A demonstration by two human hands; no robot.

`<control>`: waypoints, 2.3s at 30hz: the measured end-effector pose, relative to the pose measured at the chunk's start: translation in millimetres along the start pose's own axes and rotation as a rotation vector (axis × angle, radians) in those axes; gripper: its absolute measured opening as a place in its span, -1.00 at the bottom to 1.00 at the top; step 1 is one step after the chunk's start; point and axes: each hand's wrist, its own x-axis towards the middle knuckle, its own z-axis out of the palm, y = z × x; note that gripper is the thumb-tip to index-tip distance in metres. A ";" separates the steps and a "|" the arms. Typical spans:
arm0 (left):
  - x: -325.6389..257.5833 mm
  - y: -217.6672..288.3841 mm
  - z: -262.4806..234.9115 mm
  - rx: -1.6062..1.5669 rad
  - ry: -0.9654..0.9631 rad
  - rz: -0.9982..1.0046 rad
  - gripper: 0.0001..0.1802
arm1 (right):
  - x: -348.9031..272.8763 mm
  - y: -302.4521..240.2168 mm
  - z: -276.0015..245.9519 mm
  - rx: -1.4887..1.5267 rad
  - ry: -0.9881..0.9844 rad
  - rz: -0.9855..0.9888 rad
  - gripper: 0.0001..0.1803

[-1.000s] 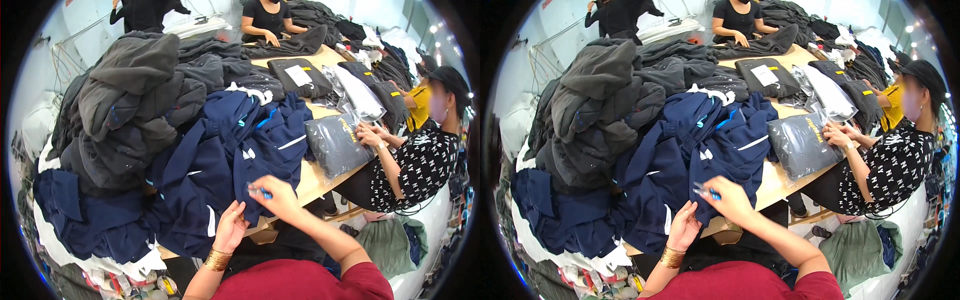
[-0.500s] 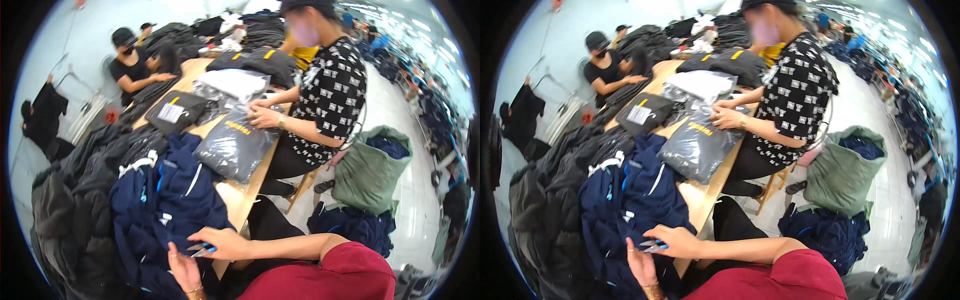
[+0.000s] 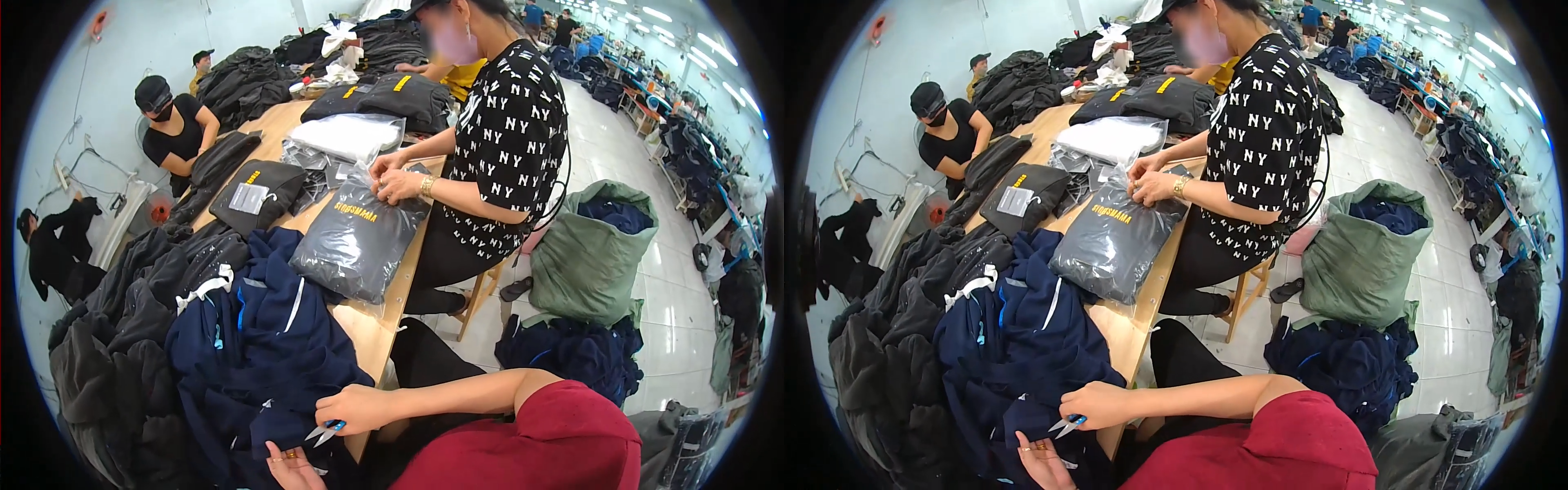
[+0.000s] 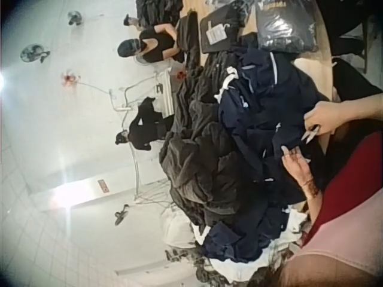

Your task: Trimming loose threads and finishing blue garments using small scissors in a factory setting.

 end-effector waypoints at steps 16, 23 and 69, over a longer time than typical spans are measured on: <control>-10.0 -13.3 19.0 0.028 -0.162 -0.068 -0.67 | -5.2 -11.6 -27.3 -0.054 0.004 0.230 -0.76; -4.3 -11.6 22.3 -0.020 -0.178 -0.149 -0.73 | 4.7 -18.6 -31.7 -0.022 -0.001 0.313 -0.63; -9.0 -16.1 18.9 0.060 -0.190 0.047 -0.74 | 14.4 -31.1 -12.9 -0.285 -0.009 0.251 -0.73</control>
